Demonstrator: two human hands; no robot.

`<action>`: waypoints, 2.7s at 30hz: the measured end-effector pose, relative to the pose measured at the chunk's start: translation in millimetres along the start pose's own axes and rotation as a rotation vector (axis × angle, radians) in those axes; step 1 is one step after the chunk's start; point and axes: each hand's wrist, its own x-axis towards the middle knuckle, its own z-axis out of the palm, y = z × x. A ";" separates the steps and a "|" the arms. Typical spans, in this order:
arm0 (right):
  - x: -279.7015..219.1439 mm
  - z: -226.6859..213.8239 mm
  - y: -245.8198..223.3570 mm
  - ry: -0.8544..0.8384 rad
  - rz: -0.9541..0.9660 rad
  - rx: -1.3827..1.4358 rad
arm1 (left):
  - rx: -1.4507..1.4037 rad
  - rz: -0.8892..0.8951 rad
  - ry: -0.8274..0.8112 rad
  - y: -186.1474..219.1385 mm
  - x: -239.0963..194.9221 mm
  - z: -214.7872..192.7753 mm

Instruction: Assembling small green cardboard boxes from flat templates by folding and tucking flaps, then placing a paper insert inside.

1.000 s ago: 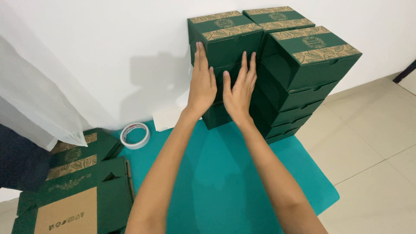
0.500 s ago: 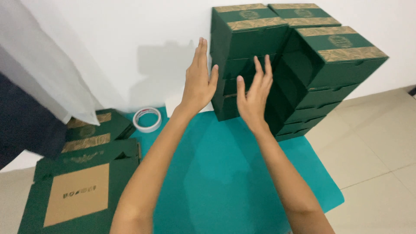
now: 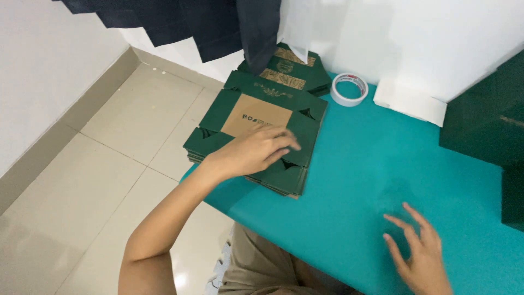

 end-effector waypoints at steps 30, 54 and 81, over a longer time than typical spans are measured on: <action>4.3 42.7 -62.6 0.059 0.113 0.013 | 0.087 -0.302 -0.428 -20.5 -35.9 30.4; 5.8 41.9 -65.8 0.051 0.140 -0.028 | 0.070 -0.327 -0.536 -28.7 -24.0 30.0; 5.8 41.0 -67.7 0.048 0.151 -0.020 | -0.092 -0.386 -0.587 -20.3 -21.2 6.6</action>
